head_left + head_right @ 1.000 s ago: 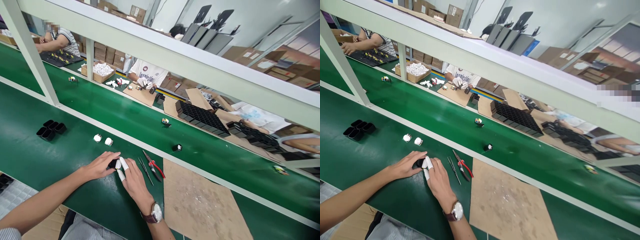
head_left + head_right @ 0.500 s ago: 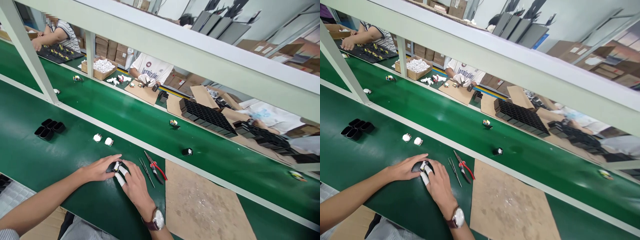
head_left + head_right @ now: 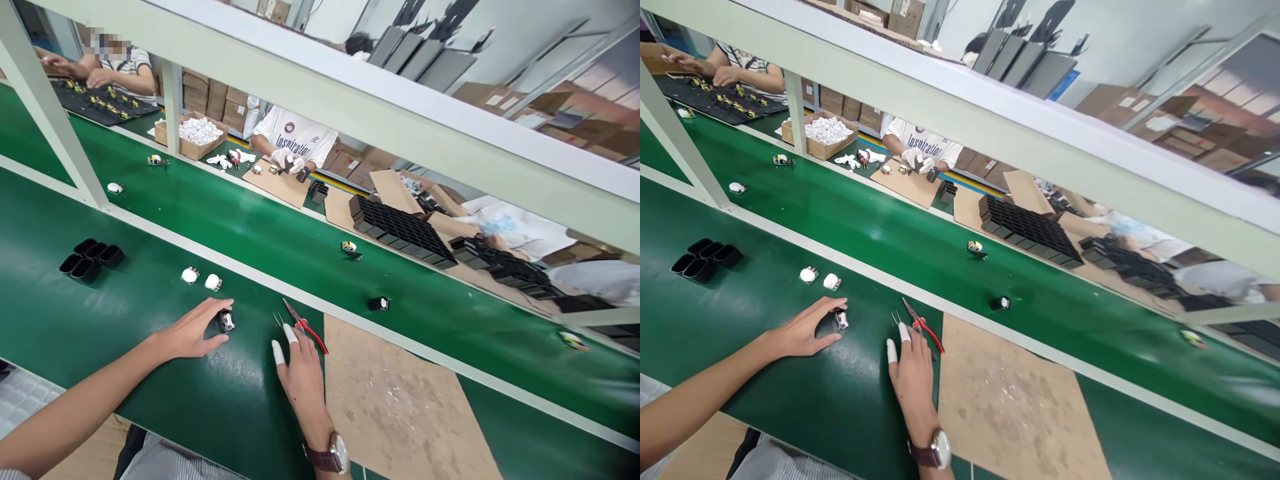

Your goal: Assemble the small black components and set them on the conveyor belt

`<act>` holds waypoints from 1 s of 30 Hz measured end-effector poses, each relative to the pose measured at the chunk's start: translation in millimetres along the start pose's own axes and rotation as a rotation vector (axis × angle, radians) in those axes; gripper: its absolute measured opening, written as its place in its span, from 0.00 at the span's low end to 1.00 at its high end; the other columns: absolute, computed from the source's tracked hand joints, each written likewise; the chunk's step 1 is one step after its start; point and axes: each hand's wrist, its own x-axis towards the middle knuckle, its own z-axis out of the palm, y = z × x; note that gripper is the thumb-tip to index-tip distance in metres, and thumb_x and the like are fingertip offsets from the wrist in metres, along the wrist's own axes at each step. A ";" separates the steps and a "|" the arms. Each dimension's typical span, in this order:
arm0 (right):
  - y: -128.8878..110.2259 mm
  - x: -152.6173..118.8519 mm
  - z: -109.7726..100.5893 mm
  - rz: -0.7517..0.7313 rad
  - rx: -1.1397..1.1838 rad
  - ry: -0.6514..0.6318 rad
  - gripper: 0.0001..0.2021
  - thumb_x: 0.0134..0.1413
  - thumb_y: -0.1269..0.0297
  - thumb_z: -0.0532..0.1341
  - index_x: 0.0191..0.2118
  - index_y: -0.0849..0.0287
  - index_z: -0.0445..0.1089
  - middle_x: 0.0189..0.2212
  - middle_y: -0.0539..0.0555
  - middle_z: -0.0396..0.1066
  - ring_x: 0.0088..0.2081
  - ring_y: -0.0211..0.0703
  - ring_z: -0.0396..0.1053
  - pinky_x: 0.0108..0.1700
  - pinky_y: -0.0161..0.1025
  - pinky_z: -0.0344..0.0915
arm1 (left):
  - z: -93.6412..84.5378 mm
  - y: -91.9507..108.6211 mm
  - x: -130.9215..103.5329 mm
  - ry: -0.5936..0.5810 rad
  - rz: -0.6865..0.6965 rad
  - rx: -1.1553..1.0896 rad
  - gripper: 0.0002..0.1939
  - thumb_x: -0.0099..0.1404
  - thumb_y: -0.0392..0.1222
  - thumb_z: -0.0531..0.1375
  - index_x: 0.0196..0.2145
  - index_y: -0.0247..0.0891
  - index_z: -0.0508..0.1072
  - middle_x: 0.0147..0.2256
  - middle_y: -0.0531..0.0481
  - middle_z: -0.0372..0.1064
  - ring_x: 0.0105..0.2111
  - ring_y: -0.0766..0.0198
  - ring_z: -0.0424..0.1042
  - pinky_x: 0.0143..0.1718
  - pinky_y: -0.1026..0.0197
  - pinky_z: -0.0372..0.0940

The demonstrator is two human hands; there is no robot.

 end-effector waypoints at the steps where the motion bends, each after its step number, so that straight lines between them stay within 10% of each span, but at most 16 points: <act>1: 7.4 -5.0 2.1 0.010 -0.035 0.000 0.19 0.73 0.61 0.52 0.61 0.64 0.66 0.52 0.69 0.72 0.55 0.62 0.70 0.53 0.61 0.72 | -0.4 0.4 0.9 -0.004 -0.009 0.002 0.36 0.71 0.45 0.62 0.71 0.47 0.52 0.61 0.41 0.65 0.60 0.49 0.68 0.61 0.45 0.67; 10: -34.9 6.1 -20.5 -0.089 0.223 -0.031 0.16 0.69 0.73 0.50 0.56 0.60 0.68 0.44 0.59 0.70 0.36 0.43 0.72 0.34 0.37 0.71 | 8.5 -2.3 0.5 -0.072 -0.034 0.013 0.37 0.69 0.51 0.64 0.71 0.51 0.55 0.50 0.46 0.68 0.45 0.55 0.73 0.50 0.51 0.72; 17: -53.7 10.4 -36.1 -0.232 -0.014 -0.113 0.10 0.60 0.79 0.53 0.36 0.58 0.68 0.44 0.58 0.69 0.29 0.40 0.68 0.26 0.37 0.63 | 6.1 -2.0 1.0 -0.092 -0.024 -0.010 0.40 0.67 0.55 0.66 0.71 0.52 0.54 0.47 0.47 0.69 0.44 0.55 0.73 0.49 0.52 0.72; 30: -68.6 21.4 -41.1 -0.287 -0.175 -0.159 0.12 0.59 0.82 0.54 0.35 0.57 0.67 0.40 0.59 0.69 0.29 0.42 0.67 0.25 0.38 0.64 | 12.9 -7.3 -1.1 -0.101 0.043 -0.005 0.37 0.70 0.51 0.64 0.71 0.51 0.54 0.47 0.47 0.70 0.45 0.55 0.74 0.49 0.53 0.72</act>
